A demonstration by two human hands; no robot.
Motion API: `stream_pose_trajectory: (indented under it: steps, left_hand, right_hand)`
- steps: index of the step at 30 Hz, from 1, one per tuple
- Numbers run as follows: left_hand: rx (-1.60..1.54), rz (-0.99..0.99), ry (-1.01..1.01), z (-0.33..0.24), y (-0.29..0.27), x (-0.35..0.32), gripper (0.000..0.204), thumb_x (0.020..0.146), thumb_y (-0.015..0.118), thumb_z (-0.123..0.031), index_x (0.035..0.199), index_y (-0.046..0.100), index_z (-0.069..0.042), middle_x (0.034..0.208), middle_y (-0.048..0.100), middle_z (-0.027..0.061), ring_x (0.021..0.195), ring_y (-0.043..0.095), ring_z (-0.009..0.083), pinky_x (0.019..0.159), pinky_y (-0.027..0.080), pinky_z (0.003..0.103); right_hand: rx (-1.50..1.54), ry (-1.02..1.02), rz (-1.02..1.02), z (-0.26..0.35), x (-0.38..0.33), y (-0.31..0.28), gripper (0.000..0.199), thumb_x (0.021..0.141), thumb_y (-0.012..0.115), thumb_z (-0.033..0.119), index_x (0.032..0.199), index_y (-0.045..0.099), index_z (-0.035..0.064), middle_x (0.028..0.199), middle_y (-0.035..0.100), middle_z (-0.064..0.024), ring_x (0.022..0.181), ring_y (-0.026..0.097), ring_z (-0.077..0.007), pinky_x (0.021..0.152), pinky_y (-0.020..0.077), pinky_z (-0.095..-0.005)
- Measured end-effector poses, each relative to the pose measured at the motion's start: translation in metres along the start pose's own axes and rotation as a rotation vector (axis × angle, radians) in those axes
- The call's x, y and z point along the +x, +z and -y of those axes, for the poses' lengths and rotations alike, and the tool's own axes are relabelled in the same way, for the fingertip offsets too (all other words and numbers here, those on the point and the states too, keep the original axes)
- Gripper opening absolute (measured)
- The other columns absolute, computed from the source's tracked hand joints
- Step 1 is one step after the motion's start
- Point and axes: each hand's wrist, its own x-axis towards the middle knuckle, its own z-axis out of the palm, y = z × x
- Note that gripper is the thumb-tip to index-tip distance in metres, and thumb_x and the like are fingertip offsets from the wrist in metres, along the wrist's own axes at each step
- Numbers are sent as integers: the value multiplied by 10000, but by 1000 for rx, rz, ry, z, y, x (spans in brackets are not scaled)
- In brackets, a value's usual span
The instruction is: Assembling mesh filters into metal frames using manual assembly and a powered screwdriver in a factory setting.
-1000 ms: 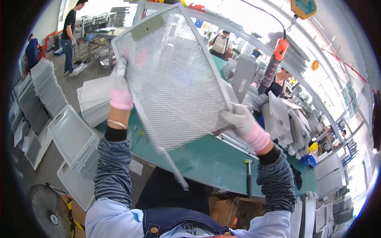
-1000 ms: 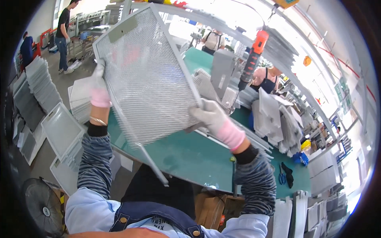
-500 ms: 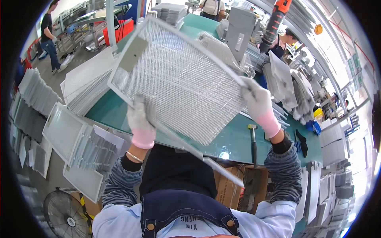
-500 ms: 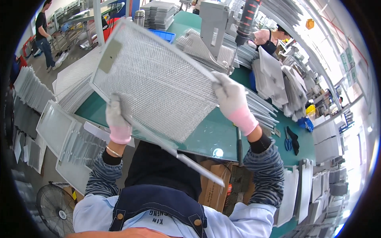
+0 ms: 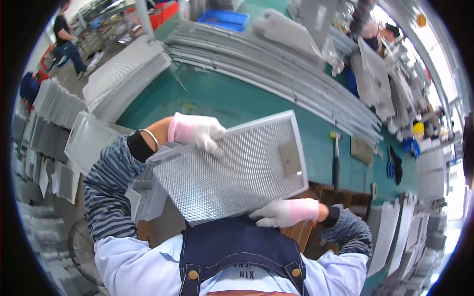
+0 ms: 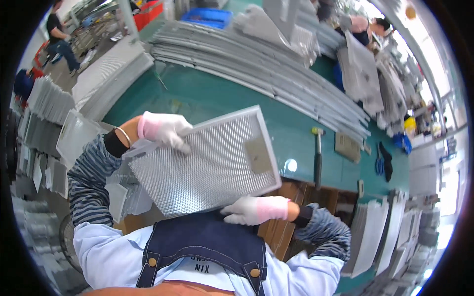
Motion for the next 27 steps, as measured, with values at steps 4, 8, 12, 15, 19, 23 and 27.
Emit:
stream_pose_trajectory:
  steps: [4, 8, 12, 15, 19, 23, 27]
  left_hand:
    - [-138, 285, -100, -15, 35, 48, 391, 860, 710, -321, 896, 625, 59, 667, 597, 65, 635, 572, 163, 595, 467, 351]
    - [-19, 346, -134, -27, 45, 80, 409, 854, 714, -340, 960, 644, 48, 703, 632, 83, 641, 609, 204, 627, 498, 361]
    - [54, 386, -105, -49, 40, 85, 445, 870, 687, -374, 952, 639, 60, 710, 645, 118, 652, 630, 233, 636, 506, 370]
    - [87, 386, -112, -61, 42, 81, 450, 885, 664, -377, 951, 636, 67, 714, 644, 136, 655, 634, 241, 639, 504, 373]
    - [43, 294, -58, -68, 55, 75, 437, 905, 634, -356, 945, 630, 78, 713, 644, 153, 651, 630, 257, 643, 502, 377]
    - [20, 213, 24, -67, 63, 67, 335, 943, 590, -271, 1037, 579, 50, 772, 647, 172, 699, 649, 258, 684, 510, 379]
    - [84, 193, -147, -54, 47, 12, 353, 980, 516, -307, 1035, 571, 37, 863, 634, 231, 807, 642, 372, 748, 491, 450]
  right_hand:
    - [-555, -24, -651, 27, -37, -40, 387, 796, 686, 112, 1159, 590, 18, 1131, 605, -156, 1066, 586, -326, 912, 493, -411]
    - [-612, 115, -697, -6, -54, -49, 351, 783, 685, 94, 1121, 606, 44, 1036, 606, -96, 1026, 558, -315, 846, 491, -418]
    - [-858, 76, -755, -18, -57, -50, 339, 773, 709, 108, 1097, 638, 36, 966, 619, -95, 986, 588, -307, 793, 492, -399]
    - [-465, 68, -731, -26, -57, -52, 235, 796, 711, 159, 985, 654, 31, 865, 627, -107, 855, 624, -305, 724, 503, -396]
    - [-555, 225, -513, -10, -35, -54, 223, 849, 671, 230, 856, 598, 19, 809, 625, -157, 654, 628, -357, 598, 509, -421]
    - [-377, 180, -422, 6, -4, -49, 215, 887, 621, 221, 937, 582, 16, 834, 614, -184, 771, 632, -393, 694, 511, -459]
    - [-393, 223, -458, -11, -37, -63, 202, 888, 608, 186, 932, 578, -9, 872, 581, -187, 837, 617, -376, 745, 491, -443]
